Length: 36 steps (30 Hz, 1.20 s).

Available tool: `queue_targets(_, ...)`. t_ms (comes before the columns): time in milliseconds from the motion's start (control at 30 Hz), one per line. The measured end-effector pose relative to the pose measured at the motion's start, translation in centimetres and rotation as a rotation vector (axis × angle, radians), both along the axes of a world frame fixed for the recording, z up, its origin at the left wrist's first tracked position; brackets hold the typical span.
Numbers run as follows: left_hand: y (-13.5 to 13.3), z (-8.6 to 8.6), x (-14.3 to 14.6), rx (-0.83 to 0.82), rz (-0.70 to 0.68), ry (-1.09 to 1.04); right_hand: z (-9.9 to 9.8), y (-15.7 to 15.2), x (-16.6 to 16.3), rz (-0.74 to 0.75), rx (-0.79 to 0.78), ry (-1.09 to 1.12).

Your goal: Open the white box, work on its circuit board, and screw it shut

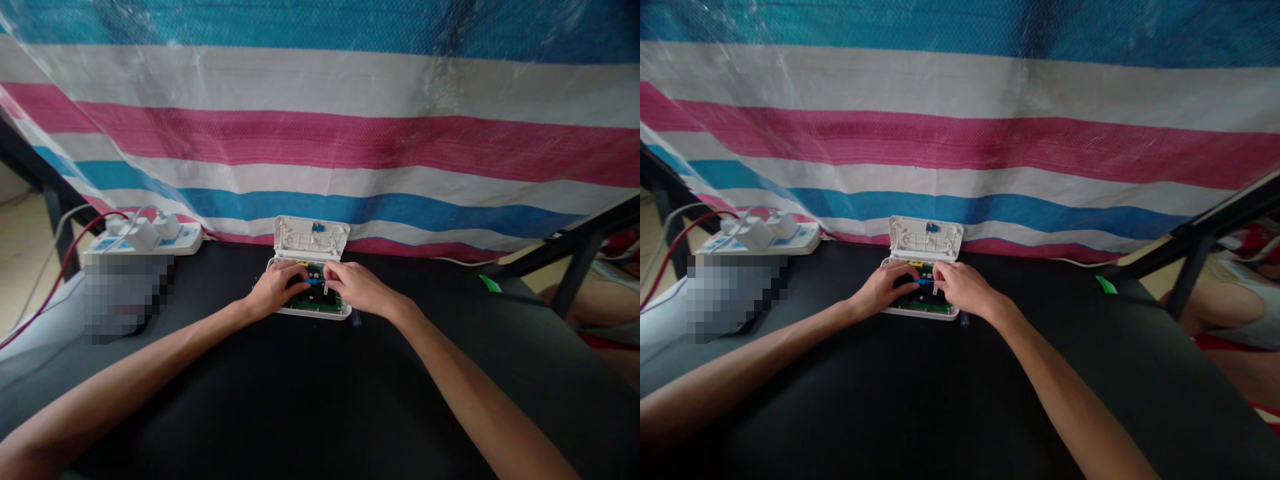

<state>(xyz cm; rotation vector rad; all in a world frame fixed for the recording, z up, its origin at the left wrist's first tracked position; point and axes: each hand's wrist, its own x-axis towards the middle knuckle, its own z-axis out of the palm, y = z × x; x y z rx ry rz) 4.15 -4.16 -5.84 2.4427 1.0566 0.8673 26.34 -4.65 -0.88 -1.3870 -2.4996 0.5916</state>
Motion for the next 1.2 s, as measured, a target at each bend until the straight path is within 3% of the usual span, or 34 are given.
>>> queue_targets(300, 0.0, -0.2, -0.1, 0.012, -0.025, -0.004, -0.7, -0.4, -1.1, 0.064, 0.149, -0.087)
queue_targets(400, 0.0, -0.4, 0.0, 0.01, 0.042, 0.005, -0.8, -0.4, -1.2, 0.039, 0.163, -0.145)
queue_targets(567, -0.1, -0.8, 0.7, 0.063, 0.181, 0.182, -0.8, -0.4, -1.2, -0.01, 0.203, -0.235)
queue_targets(800, 0.0, -0.5, 1.5, 0.043, 0.228, 0.398, -1.0, -0.6, -1.4, -0.005, 0.254, -0.295)
queue_targets(1200, -0.2, -0.4, 1.5, 0.037, 0.214, 0.338, -1.8, -1.3, -2.7, -0.028, 0.357, -0.304)
